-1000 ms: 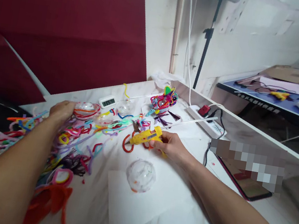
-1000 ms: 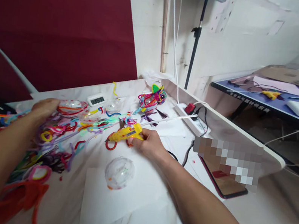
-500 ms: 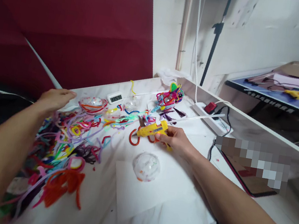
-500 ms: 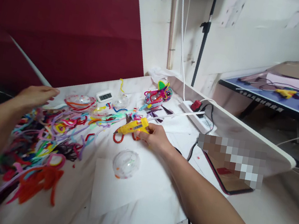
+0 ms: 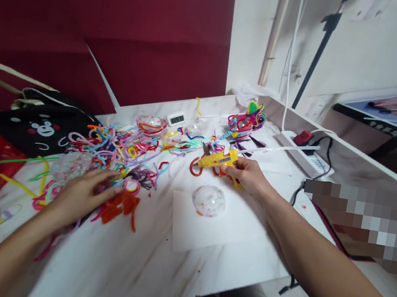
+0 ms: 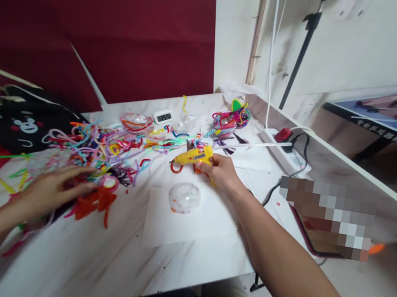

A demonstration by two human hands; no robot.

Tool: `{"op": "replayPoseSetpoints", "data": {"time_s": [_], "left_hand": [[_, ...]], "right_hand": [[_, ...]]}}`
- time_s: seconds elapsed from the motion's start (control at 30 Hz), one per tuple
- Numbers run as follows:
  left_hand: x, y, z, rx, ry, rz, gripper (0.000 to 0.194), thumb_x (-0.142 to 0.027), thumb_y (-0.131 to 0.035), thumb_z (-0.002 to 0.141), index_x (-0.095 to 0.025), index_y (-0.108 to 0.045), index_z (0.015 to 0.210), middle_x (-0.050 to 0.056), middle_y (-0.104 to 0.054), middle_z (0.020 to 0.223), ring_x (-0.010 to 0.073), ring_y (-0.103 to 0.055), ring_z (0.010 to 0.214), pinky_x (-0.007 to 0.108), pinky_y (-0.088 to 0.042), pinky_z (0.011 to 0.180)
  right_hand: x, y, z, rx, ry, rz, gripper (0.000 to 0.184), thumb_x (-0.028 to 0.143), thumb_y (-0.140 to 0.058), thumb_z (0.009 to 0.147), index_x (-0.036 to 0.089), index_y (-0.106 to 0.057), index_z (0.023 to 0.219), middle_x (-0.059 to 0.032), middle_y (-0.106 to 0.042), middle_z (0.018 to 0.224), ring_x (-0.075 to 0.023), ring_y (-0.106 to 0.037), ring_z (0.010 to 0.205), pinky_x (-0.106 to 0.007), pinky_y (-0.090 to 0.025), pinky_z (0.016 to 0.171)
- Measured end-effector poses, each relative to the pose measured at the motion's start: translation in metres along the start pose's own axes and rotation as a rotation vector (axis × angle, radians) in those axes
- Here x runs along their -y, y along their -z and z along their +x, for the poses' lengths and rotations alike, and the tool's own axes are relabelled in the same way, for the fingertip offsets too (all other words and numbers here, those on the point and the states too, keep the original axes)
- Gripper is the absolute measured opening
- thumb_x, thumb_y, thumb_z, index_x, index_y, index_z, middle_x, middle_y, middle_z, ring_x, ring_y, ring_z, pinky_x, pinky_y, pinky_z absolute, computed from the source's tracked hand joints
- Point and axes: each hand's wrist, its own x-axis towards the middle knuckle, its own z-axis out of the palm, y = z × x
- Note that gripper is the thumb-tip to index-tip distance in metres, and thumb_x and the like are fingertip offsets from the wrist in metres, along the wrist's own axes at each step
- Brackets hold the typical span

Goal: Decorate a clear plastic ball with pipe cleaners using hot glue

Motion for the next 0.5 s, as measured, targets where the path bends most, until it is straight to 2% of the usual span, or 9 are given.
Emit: {"op": "replayPoseSetpoints", "data": {"time_s": [0.07,0.17,0.33,0.5], "left_hand": [[-0.007,-0.013,-0.014,0.036,-0.033,0.165,0.059,-0.058,-0.046,0.083,-0.017,-0.062,0.121,0.013,-0.065,0.123,0.0321,-0.061,0.113,0.043,-0.046,0.092],[-0.014,-0.022,-0.025,0.036,-0.039,0.353,0.045,-0.051,-0.045,0.088,-0.016,-0.064,0.110,0.015,-0.066,0.114,0.0370,-0.059,0.110,0.050,-0.041,0.091],[-0.014,-0.022,-0.023,0.077,-0.066,0.291,0.033,-0.040,-0.042,0.092,-0.018,-0.066,0.098,0.013,-0.069,0.104,0.0329,-0.062,0.103,0.049,-0.037,0.094],[-0.011,-0.026,-0.010,0.079,-0.123,0.206,0.030,-0.037,-0.040,0.090,-0.020,-0.064,0.085,0.010,-0.071,0.095,0.0289,-0.065,0.099,0.046,-0.037,0.094]], "right_hand": [[0.000,0.000,-0.001,-0.006,-0.007,-0.006,0.037,0.041,-0.081,0.054,0.013,-0.065,0.072,-0.0002,-0.059,0.061,-0.0091,-0.044,0.051,-0.025,-0.028,0.049],[-0.001,0.001,-0.001,-0.018,-0.008,-0.016,0.039,0.043,-0.081,0.053,0.014,-0.064,0.071,-0.0005,-0.059,0.061,-0.0090,-0.043,0.051,-0.025,-0.028,0.049],[-0.002,0.000,-0.001,-0.014,-0.001,-0.019,0.039,0.044,-0.082,0.052,0.014,-0.063,0.069,0.0007,-0.057,0.058,-0.0086,-0.043,0.050,-0.025,-0.029,0.049],[-0.003,-0.002,-0.002,-0.005,-0.008,-0.029,0.038,0.044,-0.082,0.051,0.015,-0.061,0.064,0.0020,-0.054,0.053,-0.0083,-0.042,0.047,-0.025,-0.027,0.047]]}}
